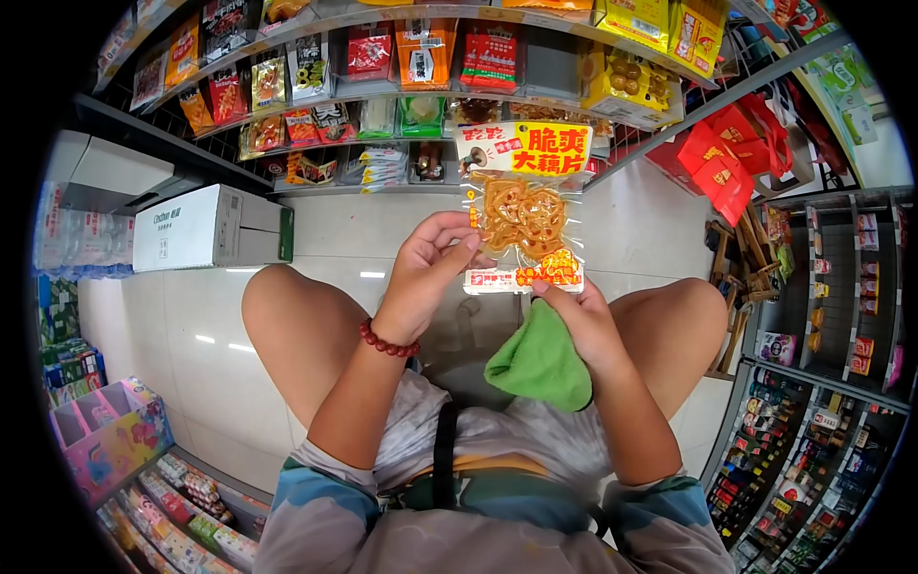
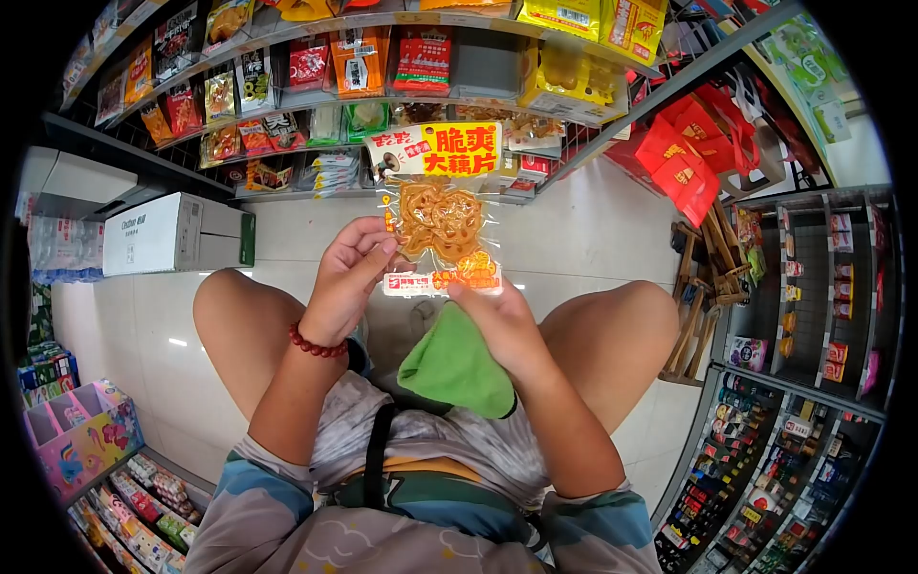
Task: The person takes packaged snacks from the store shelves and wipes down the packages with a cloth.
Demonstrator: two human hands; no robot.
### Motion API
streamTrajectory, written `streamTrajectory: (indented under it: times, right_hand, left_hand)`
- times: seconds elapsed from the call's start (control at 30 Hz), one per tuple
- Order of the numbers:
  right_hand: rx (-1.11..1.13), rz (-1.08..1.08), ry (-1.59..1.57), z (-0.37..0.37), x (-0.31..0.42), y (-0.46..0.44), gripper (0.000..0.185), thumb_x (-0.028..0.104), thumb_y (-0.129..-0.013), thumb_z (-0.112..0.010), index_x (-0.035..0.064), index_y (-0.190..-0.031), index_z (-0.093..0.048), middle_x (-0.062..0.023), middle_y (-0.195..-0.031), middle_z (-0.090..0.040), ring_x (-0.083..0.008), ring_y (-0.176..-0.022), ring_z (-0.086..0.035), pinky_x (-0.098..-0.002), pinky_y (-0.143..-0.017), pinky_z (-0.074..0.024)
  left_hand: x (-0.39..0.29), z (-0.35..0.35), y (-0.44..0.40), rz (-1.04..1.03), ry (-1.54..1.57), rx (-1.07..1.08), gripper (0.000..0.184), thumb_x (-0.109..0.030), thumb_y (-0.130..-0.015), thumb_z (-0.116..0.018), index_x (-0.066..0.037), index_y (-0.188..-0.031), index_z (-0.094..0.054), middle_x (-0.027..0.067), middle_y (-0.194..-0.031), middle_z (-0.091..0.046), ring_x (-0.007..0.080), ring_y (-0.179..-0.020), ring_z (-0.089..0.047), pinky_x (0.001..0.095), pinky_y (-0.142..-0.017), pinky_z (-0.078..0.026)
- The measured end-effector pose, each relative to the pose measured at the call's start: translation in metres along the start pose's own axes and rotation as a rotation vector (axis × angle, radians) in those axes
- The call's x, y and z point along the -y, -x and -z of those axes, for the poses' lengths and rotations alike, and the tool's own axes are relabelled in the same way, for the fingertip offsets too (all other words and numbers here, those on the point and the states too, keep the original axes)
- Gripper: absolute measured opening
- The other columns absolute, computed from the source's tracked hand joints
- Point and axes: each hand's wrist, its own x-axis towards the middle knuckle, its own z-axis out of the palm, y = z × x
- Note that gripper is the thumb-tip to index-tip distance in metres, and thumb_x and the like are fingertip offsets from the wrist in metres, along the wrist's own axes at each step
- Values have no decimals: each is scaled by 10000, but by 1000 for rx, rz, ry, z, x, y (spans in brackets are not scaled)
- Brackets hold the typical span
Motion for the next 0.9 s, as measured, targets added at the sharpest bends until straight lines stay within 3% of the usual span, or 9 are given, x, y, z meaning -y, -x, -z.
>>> streamTrajectory:
  times: [0.13,0.33,0.4,0.53,0.6,0.9]
  right_hand:
    - [19,3,-1,1,1,0,289,152,-1016,-667,35,-1278,-627,-2,-1042,-698,-70,-865,-652,-243,-745,-536]
    - [-18,-2,7,-3,3,1,282,152,-1015,-669,34,-1268,-633,-7,-1060,-699,-74,-881,-655,-243,-754,-536]
    - [-67,26,-20,-9,4,2,208,160,-996,-694,38,-1160,-659,1,-875,-701,-85,-714,-664,-252,-620,-528]
    - [-80,22,-41,-10,5,2,199,156,-993,-698,41,-1151,-664,7,-870,-700,-79,-711,-661,-249,-617,-524]
    - [-11,-6,3,-2,1,1,282,148,-1015,-668,31,-1269,-628,-8,-1060,-699,-73,-891,-656,-244,-763,-536]
    - [4,-10,16,-5,0,5,280,154,-1016,-666,32,-1266,-631,-4,-1040,-700,-72,-873,-657,-247,-749,-538]
  left_hand:
    - [0,0,1,11,-13,-32,237,-34,-1028,-586,-47,-1265,-574,51,-1126,-696,152,-966,-694,357,-929,-580]
    - [-1,0,1,32,-6,-45,242,-50,-1030,-593,-43,-1271,-575,59,-1121,-700,158,-954,-702,318,-888,-565]
    - [-1,0,2,37,-1,-48,241,-59,-1032,-592,-40,-1272,-576,58,-1121,-701,160,-949,-704,311,-884,-561]
    - [-3,2,3,44,-12,-37,241,-89,-1046,-575,-29,-1279,-582,60,-1136,-698,160,-962,-699,302,-893,-554]
    - [-4,1,4,44,-16,-43,243,-96,-1050,-568,-26,-1282,-583,63,-1147,-696,156,-972,-695,302,-900,-552]
    - [-8,3,11,32,-57,-59,247,-116,-1047,-576,-14,-1272,-597,68,-1141,-696,145,-986,-680,324,-912,-566]
